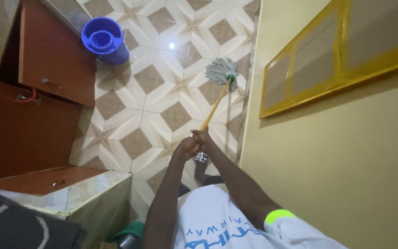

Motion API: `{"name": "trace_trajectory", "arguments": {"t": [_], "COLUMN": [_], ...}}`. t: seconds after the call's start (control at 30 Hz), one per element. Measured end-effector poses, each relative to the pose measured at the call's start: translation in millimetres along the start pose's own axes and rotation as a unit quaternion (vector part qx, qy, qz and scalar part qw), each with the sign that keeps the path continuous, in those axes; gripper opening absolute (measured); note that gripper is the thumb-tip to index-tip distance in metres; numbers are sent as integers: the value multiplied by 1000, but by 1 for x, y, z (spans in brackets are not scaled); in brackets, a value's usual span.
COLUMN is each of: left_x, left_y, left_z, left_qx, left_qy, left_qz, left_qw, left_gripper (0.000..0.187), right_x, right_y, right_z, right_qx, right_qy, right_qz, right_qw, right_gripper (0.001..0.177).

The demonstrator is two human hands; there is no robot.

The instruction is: The person is mopping a tiled floor, moving a mop back and forth across different sections of the tiles near a blue bucket.

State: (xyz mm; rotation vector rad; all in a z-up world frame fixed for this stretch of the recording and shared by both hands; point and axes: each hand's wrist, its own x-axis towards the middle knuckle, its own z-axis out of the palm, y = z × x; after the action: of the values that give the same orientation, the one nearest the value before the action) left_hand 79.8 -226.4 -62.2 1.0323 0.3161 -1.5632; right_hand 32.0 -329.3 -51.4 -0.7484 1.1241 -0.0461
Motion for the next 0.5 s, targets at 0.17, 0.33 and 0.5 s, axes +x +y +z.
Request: {"name": "trace_trajectory", "arguments": {"t": [0.17, 0.33, 0.5], "left_x": [-3, -9, -37], "left_y": [-8, -17, -43], "left_z": [11, 36, 27], "left_qx": [-103, -270, -382], "left_qy": [2, 63, 76], "left_qz": [76, 75, 102], "left_qw": [992, 958, 915], "left_gripper": [5, 16, 16], "right_x": [13, 27, 24], "right_y": [-4, -22, -6], "right_z": [4, 9, 28], "right_qx": [-110, -334, -493], "right_qy": [-28, -75, -150], "right_qz": [0, 28, 40], "right_qw": [994, 939, 856], "right_gripper": [75, 103, 111]}}
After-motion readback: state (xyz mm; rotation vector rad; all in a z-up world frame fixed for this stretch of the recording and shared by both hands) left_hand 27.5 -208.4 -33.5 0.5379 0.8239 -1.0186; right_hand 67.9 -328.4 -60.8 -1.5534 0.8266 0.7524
